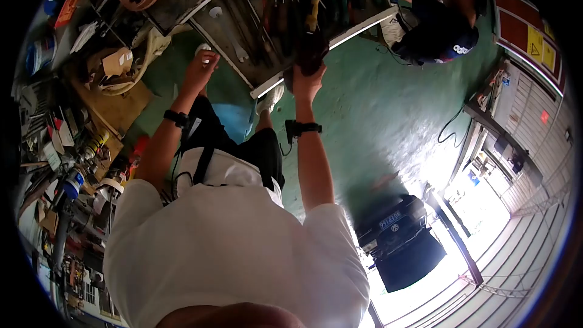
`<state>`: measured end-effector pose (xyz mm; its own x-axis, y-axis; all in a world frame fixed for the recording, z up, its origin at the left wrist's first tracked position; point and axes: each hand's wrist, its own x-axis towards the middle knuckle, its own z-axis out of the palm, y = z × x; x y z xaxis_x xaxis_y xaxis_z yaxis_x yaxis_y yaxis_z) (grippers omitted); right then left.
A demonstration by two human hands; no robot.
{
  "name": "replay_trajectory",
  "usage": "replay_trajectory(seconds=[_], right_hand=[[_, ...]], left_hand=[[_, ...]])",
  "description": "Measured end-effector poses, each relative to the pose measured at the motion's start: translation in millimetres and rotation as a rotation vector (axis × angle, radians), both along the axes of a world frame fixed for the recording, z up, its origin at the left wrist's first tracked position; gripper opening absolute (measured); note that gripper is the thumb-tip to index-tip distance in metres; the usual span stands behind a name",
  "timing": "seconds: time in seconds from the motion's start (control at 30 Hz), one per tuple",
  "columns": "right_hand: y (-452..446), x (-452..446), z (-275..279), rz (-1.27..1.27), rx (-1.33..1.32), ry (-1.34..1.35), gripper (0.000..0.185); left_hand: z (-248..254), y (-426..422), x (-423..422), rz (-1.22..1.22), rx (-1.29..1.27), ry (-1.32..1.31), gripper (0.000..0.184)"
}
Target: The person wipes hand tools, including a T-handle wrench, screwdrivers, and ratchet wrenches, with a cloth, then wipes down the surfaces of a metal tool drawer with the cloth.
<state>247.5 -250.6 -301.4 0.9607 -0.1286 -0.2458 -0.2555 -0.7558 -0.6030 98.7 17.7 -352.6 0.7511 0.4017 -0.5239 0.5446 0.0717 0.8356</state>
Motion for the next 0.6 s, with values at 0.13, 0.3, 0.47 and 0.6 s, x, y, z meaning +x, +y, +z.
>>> replay_trajectory(seconds=[0.13, 0.3, 0.47, 0.6], right_hand=[[-16.6, 19.4, -11.3, 0.081, 0.055, -0.154, 0.07], [-40.4, 74.1, -27.0, 0.088, 0.131, -0.147, 0.066], [-31.9, 62.3, -44.2, -0.078, 0.097, -0.203, 0.06], [-22.5, 59.7, -55.4, -0.154, 0.489, -0.193, 0.058]], left_hand=[[15.4, 10.1, 3.6, -0.355, 0.434, -0.009, 0.024], [10.7, 34.7, 1.4, -0.543, 0.91, -0.252, 0.023], [48.3, 64.6, 10.4, -0.608, 0.95, -0.247, 0.027], [53.2, 88.4, 31.8, -0.717, 0.924, -0.349, 0.026]])
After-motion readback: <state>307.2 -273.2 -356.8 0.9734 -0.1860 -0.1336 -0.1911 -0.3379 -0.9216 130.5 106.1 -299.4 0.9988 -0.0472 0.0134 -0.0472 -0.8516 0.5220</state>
